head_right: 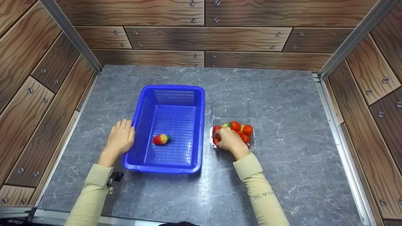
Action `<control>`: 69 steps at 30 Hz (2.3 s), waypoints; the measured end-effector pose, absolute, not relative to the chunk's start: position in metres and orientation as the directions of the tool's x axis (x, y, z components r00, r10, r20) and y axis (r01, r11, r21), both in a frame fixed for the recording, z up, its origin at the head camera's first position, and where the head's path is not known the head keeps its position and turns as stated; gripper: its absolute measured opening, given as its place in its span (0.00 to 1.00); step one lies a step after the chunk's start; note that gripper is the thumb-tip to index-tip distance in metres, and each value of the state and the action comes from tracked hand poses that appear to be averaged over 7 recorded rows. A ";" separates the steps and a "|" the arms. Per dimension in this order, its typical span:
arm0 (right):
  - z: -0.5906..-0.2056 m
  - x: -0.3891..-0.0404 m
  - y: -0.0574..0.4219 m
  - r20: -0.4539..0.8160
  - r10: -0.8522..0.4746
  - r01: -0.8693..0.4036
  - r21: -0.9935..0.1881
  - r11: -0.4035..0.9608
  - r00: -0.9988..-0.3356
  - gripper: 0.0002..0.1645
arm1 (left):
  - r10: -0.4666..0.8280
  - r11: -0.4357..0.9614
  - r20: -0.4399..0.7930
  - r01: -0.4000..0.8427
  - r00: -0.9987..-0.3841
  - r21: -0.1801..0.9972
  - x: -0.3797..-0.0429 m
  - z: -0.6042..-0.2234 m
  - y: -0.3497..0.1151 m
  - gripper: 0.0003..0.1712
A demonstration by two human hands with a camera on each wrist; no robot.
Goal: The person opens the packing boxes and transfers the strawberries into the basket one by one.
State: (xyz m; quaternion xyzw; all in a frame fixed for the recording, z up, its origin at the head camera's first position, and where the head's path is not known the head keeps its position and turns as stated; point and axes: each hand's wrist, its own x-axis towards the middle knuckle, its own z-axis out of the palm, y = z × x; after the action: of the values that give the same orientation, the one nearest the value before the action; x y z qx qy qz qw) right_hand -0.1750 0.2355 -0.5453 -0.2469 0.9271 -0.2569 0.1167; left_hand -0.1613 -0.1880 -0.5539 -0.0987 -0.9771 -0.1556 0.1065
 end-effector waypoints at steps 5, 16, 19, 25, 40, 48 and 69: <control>-0.547 -0.176 0.236 -0.104 -0.485 -0.370 -0.514 0.774 -0.869 0.17 | 0.158 0.933 0.231 0.222 -0.960 0.284 -0.161 -0.553 -0.187 0.19; -0.549 -0.175 0.237 -0.010 -0.491 -0.407 -0.546 0.733 -0.871 0.16 | 0.160 0.935 0.211 0.217 -0.964 0.282 -0.161 -0.552 -0.187 0.19; -0.547 -0.174 0.237 0.005 -0.490 -0.408 -0.559 0.721 -0.872 0.18 | 0.161 0.936 0.204 0.215 -0.966 0.278 -0.161 -0.553 -0.188 0.20; -0.537 -0.174 0.237 0.010 -0.466 -0.391 -0.559 0.731 -0.885 0.21 | 0.159 0.935 0.196 0.211 -0.968 0.284 -0.161 -0.552 -0.188 0.20; -0.492 -0.178 0.227 0.095 -0.413 -0.395 -0.546 0.739 -0.906 0.20 | 0.159 0.936 0.203 0.213 -0.966 0.282 -0.161 -0.552 -0.188 0.19; -0.463 -0.184 0.200 0.185 -0.435 -0.460 -0.551 0.697 -0.881 0.17 | 0.162 0.935 0.217 0.220 -0.963 0.277 -0.162 -0.555 -0.189 0.20; -0.447 -0.217 0.134 0.153 -0.507 -0.505 -0.519 0.689 -0.848 0.20 | 0.163 0.930 0.213 0.222 -0.963 0.292 -0.162 -0.553 -0.188 0.19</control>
State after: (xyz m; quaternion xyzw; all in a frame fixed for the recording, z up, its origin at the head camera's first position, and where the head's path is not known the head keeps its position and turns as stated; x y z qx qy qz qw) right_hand -0.2168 0.1341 -0.4473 -0.2753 0.9191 -0.2820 0.0012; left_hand -0.1618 -0.1878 -0.5535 -0.0985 -0.9780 -0.1589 0.0927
